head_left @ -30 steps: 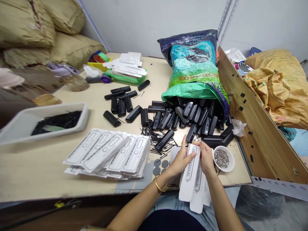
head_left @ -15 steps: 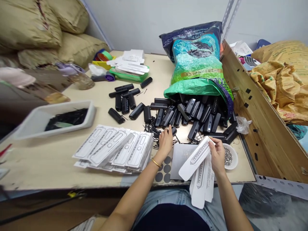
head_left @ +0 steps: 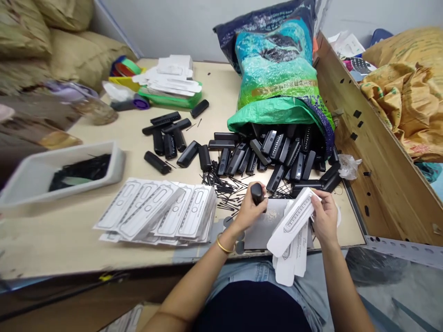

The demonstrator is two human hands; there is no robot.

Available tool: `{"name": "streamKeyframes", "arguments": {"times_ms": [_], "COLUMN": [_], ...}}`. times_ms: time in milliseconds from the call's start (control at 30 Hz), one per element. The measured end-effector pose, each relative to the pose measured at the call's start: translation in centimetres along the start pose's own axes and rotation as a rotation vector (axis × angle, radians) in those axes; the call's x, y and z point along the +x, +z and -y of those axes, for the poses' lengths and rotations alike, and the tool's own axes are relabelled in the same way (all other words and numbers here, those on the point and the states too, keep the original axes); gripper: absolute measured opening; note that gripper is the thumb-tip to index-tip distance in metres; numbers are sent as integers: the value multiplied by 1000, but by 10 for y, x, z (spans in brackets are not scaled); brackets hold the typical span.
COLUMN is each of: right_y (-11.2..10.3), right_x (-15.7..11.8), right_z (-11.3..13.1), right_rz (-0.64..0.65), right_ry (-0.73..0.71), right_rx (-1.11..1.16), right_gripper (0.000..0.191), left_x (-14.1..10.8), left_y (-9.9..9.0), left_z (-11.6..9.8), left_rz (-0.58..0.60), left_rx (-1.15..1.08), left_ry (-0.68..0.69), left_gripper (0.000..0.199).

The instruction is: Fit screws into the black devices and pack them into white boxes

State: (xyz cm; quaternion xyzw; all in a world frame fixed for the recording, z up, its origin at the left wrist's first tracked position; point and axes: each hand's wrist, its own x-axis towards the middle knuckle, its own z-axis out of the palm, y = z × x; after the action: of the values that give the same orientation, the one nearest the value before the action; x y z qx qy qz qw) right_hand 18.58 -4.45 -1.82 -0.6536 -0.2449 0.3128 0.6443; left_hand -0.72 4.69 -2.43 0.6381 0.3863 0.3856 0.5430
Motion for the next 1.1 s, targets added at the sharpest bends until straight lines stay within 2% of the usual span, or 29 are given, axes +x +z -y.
{"name": "streamKeyframes", "arguments": {"times_ms": [67, 133, 200, 267, 300, 367, 433, 467, 567, 600, 667, 733, 800, 867, 967, 1033, 1100], "right_y": [8, 18, 30, 44, 52, 64, 73, 75, 77, 76, 72, 63, 50, 34, 14, 14, 29], "right_x": [4, 9, 13, 14, 14, 12, 10, 9, 2, -2, -8, -10, -3, 9, 28, 32, 27], "right_z": [1, -1, -3, -5, -4, -1, 3, 3, -7, -14, -29, -40, -38, -23, 17, 42, 57], "right_rz": [36, 49, 36, 44, 80, 211, 304, 301, 218, 217, 260, 294, 315, 323, 322, 476, 668], "right_ry": [67, 149, 213, 238, 224, 121, -80, -185, -381, -404, -423, -409, -349, -245, -51, 35, 15], "right_rx": [71, 157, 227, 229, 192, 27, -246, -408, -873, -984, -1103, -1093, -963, -730, -335, -296, -448], "right_gripper": [32, 32, 33, 34, 33, 30, 28, 26, 25, 27, 35, 43, 45, 42, 42, 39, 24], "left_x": [8, 12, 13, 12, 11, 9, 7, 6, 0, -3, -9, -14, -17, -18, -17, -17, -17], "left_y": [-3, -3, 3, 9, 11, 10, 1, -6, -27, -32, -38, -39, -38, -38, -39, -37, -33], "left_z": [2, 1, -1, -4, -7, -15, -22, -24, -18, -12, 1, 12, 19, 20, 15, 8, 2], "left_rz": [100, 222, 301, 302, 277, 195, 63, -22, -240, -257, -201, -109, -54, -39, -23, 44, 151], "left_rx": [-1, 57, 125, 145, 125, 43, -30, -25, 193, 303, 492, 620, 711, 808, 934, 922, 854], "left_ry": [-63, -69, 16, 156, 225, 287, 239, 184, 11, -29, -74, -86, -95, -101, -71, 10, 117], "left_gripper": [49, 68, 84, 95, 96, 85, 65, 58, 60, 64, 69, 65, 61, 60, 56, 58, 62]}}
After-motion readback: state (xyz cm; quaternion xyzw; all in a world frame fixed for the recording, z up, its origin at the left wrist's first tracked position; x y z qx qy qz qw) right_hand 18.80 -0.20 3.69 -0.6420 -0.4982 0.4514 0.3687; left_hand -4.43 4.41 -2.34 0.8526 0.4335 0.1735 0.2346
